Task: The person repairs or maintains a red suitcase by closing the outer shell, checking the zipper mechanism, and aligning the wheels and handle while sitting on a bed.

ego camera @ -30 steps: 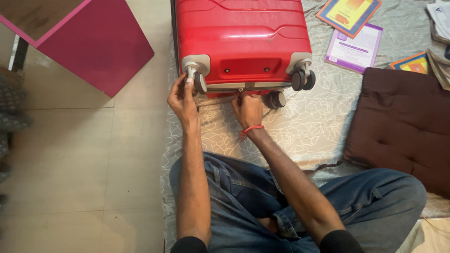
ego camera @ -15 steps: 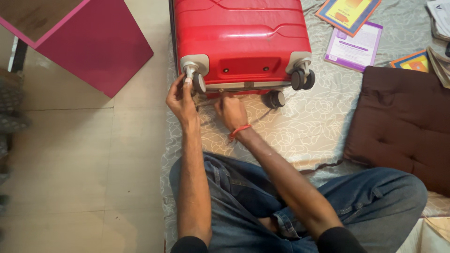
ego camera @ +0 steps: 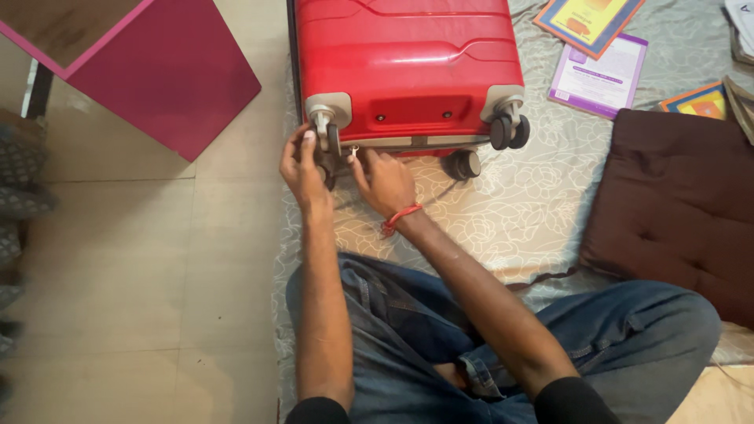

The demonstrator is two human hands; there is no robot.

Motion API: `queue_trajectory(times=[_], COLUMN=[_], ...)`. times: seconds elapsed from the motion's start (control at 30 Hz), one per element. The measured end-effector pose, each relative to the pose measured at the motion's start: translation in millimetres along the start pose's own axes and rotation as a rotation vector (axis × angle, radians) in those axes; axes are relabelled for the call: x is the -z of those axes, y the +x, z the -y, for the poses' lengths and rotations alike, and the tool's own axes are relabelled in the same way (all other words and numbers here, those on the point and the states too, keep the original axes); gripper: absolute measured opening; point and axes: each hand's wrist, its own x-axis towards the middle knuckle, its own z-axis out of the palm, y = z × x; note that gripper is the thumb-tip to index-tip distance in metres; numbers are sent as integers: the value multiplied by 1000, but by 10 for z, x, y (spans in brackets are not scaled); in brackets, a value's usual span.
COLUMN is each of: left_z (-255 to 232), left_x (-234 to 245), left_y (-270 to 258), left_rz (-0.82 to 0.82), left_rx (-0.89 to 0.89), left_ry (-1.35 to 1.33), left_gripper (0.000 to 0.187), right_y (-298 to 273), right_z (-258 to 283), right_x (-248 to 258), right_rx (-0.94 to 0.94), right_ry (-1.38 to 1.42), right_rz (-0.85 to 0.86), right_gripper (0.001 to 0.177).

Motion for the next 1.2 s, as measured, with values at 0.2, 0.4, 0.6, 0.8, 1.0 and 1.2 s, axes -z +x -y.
queue_trajectory(times=[0.2,0.4,0.6,0.8,1.0,1.2], left_z=[20,-232,-303,-290,-299,-257], left_x=[18,-166,-292,-264,-252,-240], left_y=[17,-229,-303,-288,-285,-252], left_rz=[-22,30,158,127,113,118], left_rx=[-151,-413,-621,-627,-587,-508], left_ry=[175,739,884,942,964,906], left_gripper=[27,50,68,67,69,67], right_y=[49,86,117,147,146,184], right_z=[144,253,119,54,19,3], right_x=[307,479,510,499,529,562], right_rx=[62,112,190,191,204,223], right_ry=[139,105,-19,-47,-56,-61], right_rz=[-163,-200,-219,-184,-183,-190], right_gripper=[36,64,83,88,87,86])
